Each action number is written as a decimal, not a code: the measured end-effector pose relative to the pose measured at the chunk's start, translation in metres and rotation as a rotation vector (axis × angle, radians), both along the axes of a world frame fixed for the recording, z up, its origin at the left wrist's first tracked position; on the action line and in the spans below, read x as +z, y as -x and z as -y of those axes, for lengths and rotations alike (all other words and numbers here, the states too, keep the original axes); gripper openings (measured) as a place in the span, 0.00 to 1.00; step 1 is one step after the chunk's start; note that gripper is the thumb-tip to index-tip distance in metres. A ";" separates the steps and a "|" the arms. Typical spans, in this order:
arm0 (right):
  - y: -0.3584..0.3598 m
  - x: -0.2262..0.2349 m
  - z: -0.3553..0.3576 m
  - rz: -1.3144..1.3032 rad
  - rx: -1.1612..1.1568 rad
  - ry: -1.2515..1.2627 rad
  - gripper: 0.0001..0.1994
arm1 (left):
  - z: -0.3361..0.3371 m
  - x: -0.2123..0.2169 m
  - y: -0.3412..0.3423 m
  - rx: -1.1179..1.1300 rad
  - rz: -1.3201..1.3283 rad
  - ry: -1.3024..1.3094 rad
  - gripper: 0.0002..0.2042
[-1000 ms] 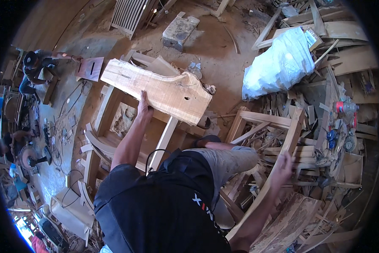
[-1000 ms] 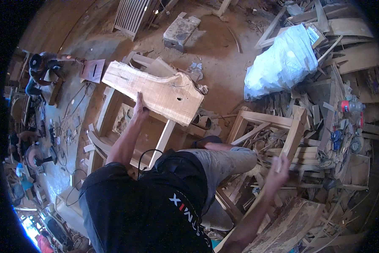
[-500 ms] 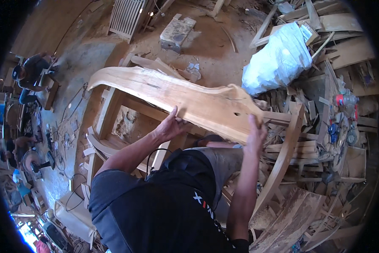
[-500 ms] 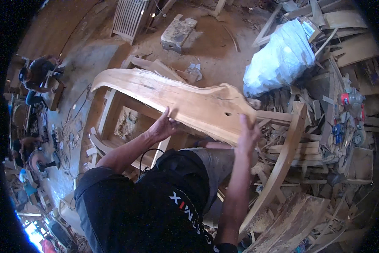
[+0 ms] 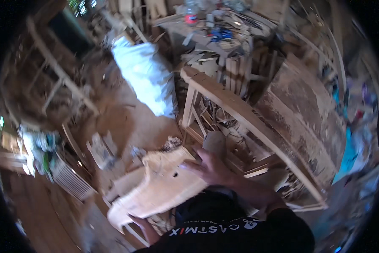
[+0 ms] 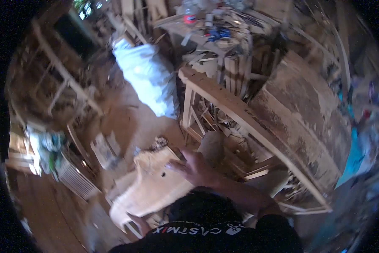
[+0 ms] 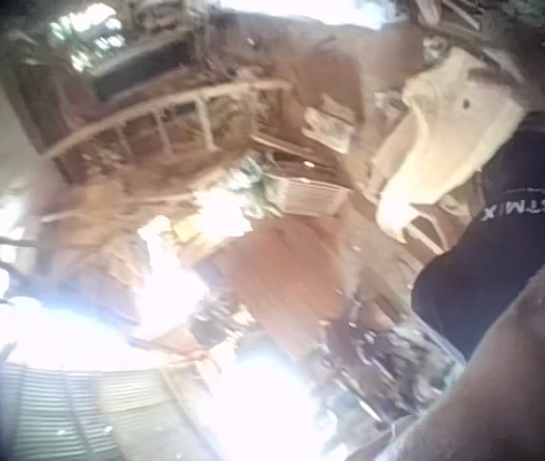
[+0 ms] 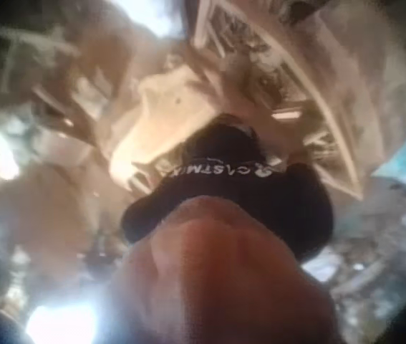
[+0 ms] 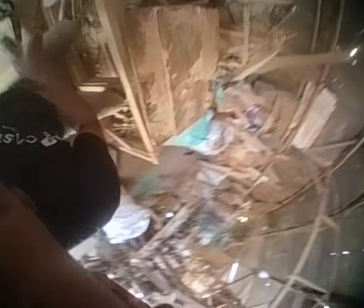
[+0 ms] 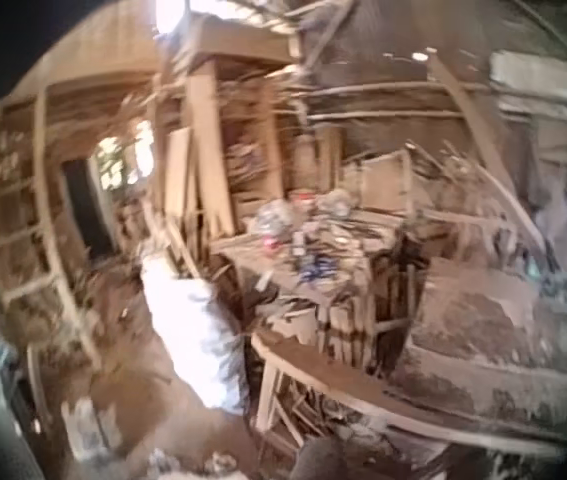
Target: The person uses a jigsaw to cut a curved shape out of a wooden board, then continues to use the saw to cut smaller wooden pieces.
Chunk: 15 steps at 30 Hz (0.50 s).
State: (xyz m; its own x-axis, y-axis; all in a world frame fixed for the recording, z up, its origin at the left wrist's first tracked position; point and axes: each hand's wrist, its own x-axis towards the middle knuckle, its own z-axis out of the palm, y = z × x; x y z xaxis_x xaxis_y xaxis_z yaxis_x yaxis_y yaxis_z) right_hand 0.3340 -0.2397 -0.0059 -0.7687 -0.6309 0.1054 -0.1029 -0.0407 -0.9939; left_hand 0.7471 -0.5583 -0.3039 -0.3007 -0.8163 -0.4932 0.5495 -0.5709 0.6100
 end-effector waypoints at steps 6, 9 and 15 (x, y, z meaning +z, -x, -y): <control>0.036 0.064 -0.117 -0.023 -0.133 -0.162 0.25 | -0.016 0.037 0.077 -0.092 -0.138 -0.140 0.37; 0.031 0.080 -0.165 0.175 -0.233 -0.087 0.26 | -0.008 0.058 0.116 -0.197 -0.158 -0.056 0.36; -0.020 0.093 -0.275 0.114 -0.668 -0.021 0.30 | -0.026 0.141 0.243 -0.482 -0.378 0.147 0.35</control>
State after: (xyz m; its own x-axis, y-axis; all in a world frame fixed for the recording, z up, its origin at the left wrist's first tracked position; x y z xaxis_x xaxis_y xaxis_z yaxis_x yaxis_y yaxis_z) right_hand 0.3545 0.0349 0.0871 -0.9998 -0.0171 -0.0067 0.0065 0.0145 -0.9999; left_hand 0.5038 -0.5324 -0.1632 -0.7836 -0.5965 -0.1738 0.4442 -0.7334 0.5146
